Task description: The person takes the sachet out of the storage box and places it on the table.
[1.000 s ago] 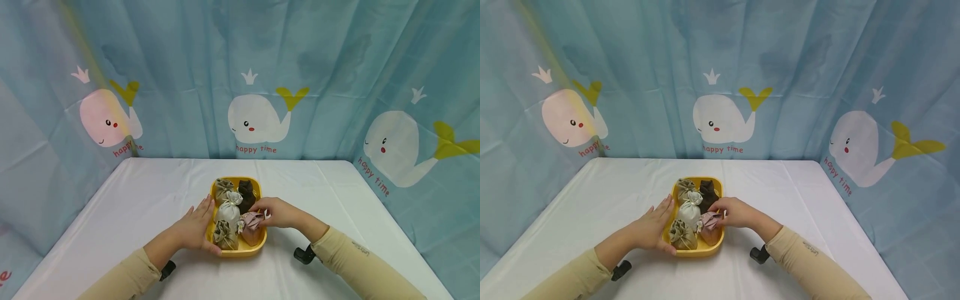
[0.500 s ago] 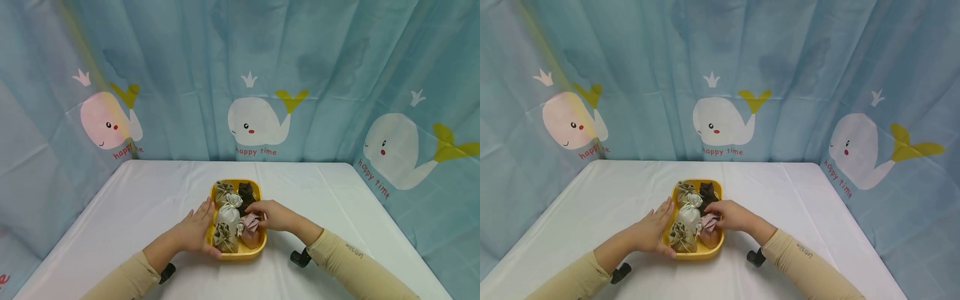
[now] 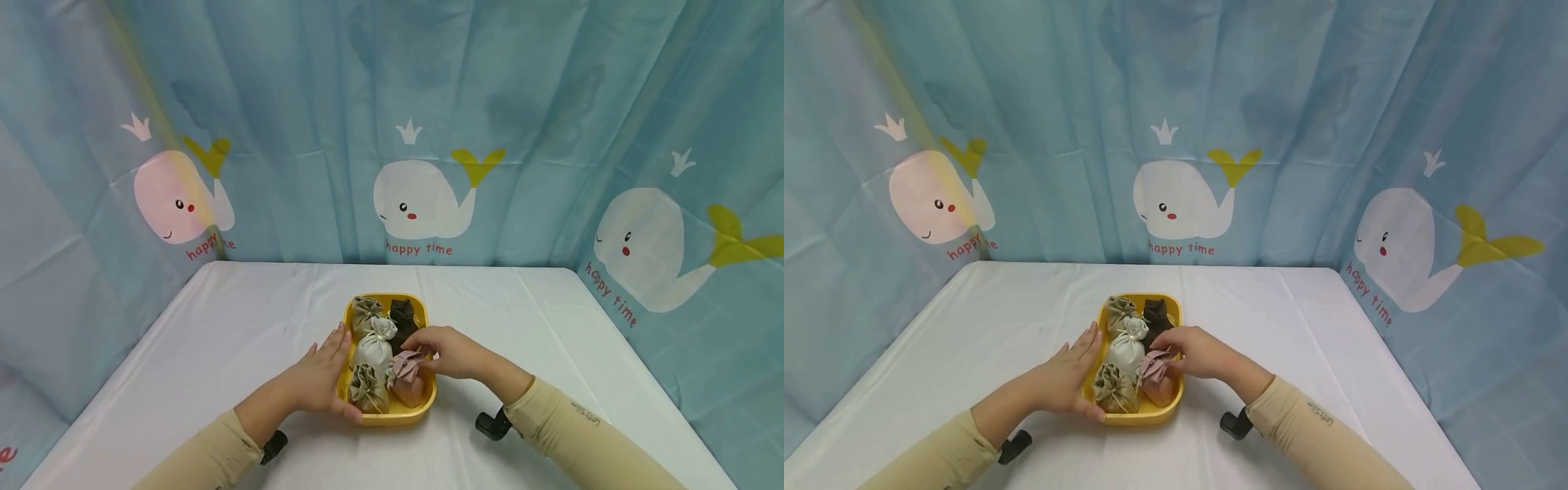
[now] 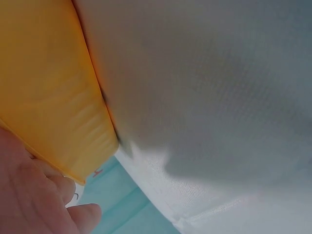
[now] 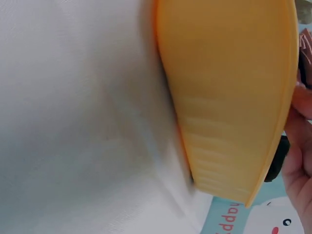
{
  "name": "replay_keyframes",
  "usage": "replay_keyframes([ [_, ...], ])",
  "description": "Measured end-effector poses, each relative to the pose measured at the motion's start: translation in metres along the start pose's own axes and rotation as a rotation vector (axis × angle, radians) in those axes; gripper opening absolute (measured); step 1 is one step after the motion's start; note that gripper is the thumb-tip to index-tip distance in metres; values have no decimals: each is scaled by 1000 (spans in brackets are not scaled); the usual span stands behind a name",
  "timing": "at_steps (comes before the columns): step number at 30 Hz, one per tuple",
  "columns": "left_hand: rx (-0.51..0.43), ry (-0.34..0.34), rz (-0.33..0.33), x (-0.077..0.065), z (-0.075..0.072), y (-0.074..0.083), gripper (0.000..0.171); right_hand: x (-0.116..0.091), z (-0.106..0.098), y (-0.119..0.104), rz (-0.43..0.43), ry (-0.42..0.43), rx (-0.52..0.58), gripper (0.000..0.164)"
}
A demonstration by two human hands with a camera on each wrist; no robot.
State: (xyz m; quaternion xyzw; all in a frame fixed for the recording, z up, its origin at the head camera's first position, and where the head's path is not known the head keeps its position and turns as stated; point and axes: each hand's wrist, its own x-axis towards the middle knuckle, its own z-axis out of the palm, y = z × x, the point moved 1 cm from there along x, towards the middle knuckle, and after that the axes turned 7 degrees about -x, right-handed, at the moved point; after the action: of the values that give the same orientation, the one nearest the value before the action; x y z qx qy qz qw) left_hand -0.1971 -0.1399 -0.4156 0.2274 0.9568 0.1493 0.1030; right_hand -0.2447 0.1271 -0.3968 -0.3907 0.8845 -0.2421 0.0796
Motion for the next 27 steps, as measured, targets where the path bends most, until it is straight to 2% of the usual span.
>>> replay_keyframes([
  [5,-8,0,-3,0,1,0,140,-1,-2,-2,-44,3,-32,39],
  [9,-8,6,0,0,1,0,140,1,-2,-4,-42,10,-61,28],
  [14,0,11,5,-1,2,0,141,1,-1,-5,-47,11,-37,16],
  [19,-12,22,8,-1,3,0,141,2,-2,-4,-76,66,-38,5],
  [27,-14,22,-2,1,2,0,141,3,-1,-5,-49,126,-14,9],
])
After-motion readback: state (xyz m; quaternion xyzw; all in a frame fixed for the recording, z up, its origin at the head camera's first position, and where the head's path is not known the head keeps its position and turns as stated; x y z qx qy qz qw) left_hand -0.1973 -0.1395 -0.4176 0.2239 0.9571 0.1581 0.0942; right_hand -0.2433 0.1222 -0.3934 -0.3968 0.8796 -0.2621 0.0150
